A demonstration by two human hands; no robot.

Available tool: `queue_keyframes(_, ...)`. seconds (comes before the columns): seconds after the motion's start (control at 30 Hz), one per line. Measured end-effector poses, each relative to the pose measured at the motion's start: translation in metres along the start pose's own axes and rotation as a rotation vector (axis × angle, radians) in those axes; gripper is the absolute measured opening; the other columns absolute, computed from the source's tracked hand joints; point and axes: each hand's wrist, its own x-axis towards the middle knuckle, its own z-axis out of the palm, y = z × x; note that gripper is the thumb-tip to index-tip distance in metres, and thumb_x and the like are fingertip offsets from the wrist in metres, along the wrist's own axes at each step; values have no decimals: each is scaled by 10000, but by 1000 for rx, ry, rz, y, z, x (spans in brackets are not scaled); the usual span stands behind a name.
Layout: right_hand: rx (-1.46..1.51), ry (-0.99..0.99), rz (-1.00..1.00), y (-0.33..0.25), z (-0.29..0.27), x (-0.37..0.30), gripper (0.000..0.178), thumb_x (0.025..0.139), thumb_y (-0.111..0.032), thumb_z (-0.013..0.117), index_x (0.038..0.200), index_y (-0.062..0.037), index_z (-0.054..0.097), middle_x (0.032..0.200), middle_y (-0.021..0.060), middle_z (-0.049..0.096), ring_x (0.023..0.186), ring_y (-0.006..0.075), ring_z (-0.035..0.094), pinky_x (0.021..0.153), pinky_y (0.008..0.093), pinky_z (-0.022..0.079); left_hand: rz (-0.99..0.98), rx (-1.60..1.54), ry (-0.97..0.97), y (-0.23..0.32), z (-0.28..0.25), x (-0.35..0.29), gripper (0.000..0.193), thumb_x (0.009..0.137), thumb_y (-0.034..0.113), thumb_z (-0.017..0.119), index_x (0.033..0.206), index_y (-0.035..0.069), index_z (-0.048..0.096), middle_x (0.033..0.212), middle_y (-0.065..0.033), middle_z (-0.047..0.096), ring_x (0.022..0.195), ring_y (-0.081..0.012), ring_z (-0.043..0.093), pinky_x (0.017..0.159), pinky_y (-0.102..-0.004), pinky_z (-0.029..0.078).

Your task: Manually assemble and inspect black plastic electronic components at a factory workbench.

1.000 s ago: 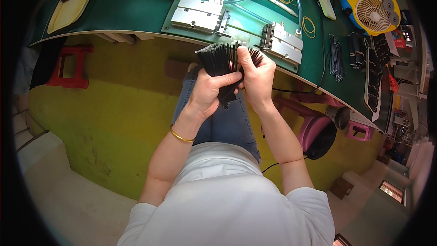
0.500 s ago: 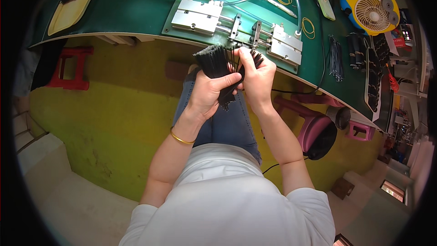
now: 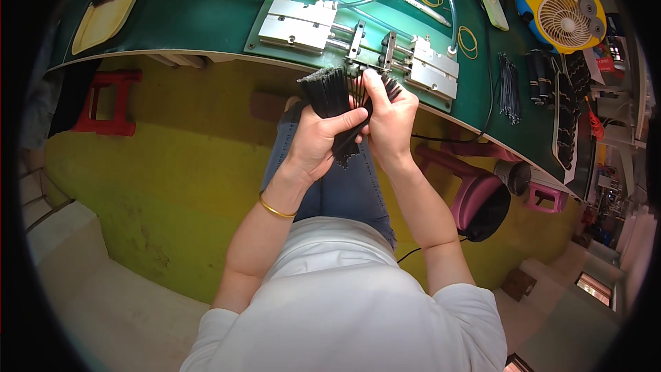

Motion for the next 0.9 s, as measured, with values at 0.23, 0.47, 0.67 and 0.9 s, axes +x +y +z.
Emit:
queue_keyframes(0.23,-50,-82,5,-9,1,-7,214,844,-175,567,725,-2,606,585,42,584,350,48,420,299,175,301,-48,-17,-28,1,-3,-2,140,746,-16,623,863,26,560,735,-32,567,593,-128,567,492,-226,447)
queue_keyframes(0.47,-88,-23,-10,-6,2,-7,209,847,-181,557,803,7,637,593,38,588,376,40,440,300,171,305,-2,13,13,-3,-4,-2,116,750,-10,624,829,40,555,727,-28,563,577,-124,565,485,-226,445)
queue_keyframes(0.67,-93,-4,-5,-3,0,-3,213,843,-184,561,794,9,637,574,35,580,356,42,424,296,177,296,-16,-4,14,-6,-4,-1,132,745,-17,627,832,43,548,725,-23,557,581,-120,569,488,-222,450)
queue_keyframes(0.9,-30,-27,23,-1,-2,0,214,842,-185,566,789,13,628,540,39,563,324,47,396,287,180,281,8,-5,6,-7,-3,1,150,739,-20,633,840,44,542,722,-19,551,585,-118,572,492,-218,456)
